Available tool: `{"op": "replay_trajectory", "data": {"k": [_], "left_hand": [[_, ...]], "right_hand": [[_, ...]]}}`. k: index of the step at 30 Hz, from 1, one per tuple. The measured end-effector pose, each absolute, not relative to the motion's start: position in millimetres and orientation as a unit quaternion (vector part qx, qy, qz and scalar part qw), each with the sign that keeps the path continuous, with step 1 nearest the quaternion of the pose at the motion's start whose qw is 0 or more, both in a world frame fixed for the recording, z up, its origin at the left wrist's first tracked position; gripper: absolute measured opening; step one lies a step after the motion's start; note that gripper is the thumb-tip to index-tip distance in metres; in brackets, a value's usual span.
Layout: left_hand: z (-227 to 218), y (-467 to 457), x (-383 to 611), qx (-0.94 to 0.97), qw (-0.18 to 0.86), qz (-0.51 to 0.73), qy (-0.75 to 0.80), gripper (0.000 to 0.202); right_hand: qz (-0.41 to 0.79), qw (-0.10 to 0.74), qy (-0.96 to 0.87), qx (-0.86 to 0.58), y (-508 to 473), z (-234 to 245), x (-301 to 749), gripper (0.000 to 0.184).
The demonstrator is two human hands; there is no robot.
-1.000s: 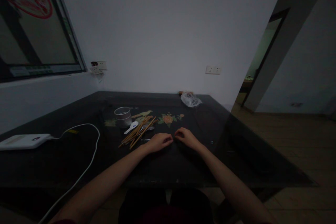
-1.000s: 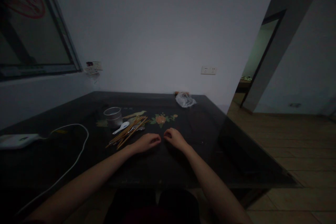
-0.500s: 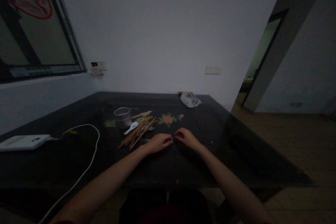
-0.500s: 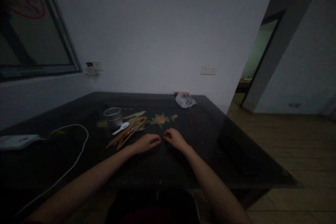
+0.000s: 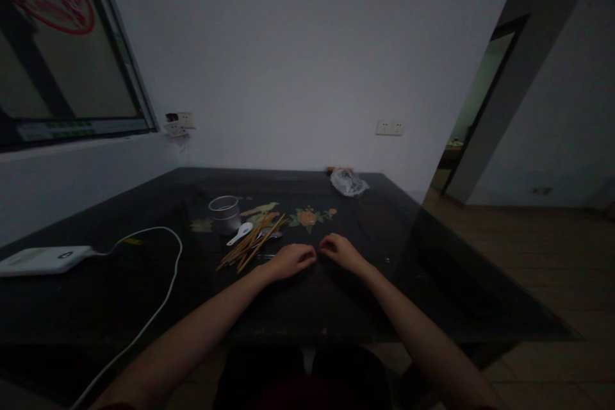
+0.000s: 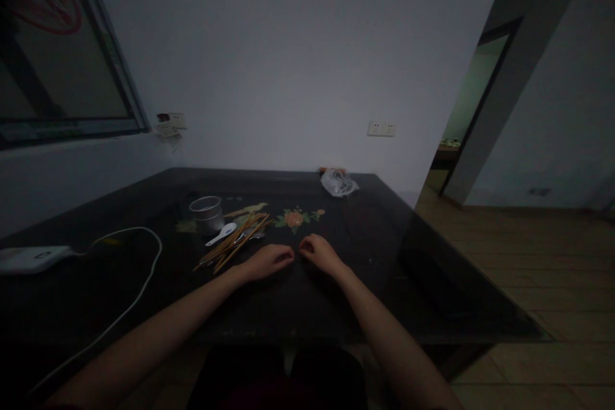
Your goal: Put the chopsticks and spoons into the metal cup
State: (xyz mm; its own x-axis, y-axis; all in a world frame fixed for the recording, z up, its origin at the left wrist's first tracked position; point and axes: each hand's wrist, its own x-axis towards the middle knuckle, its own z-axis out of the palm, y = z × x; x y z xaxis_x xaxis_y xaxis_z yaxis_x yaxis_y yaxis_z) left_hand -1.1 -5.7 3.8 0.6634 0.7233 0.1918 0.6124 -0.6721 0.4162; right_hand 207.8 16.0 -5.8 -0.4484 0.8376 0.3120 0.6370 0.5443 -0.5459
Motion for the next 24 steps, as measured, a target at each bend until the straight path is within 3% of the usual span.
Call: {"op": "replay_trajectory", "data": {"k": [16, 24], "left_hand": [[19, -12, -2, 0.903, 0.168, 0.159, 0.363, 0.020], [62, 7, -64, 0.854, 0.077, 0.284, 0.430, 0.024]], "right_hand": [[0.189, 0.290, -0.827, -0.443, 11, -3, 207, 0.014], [0.200, 0.303, -0.838, -0.407, 1, 12, 189, 0.021]]}}
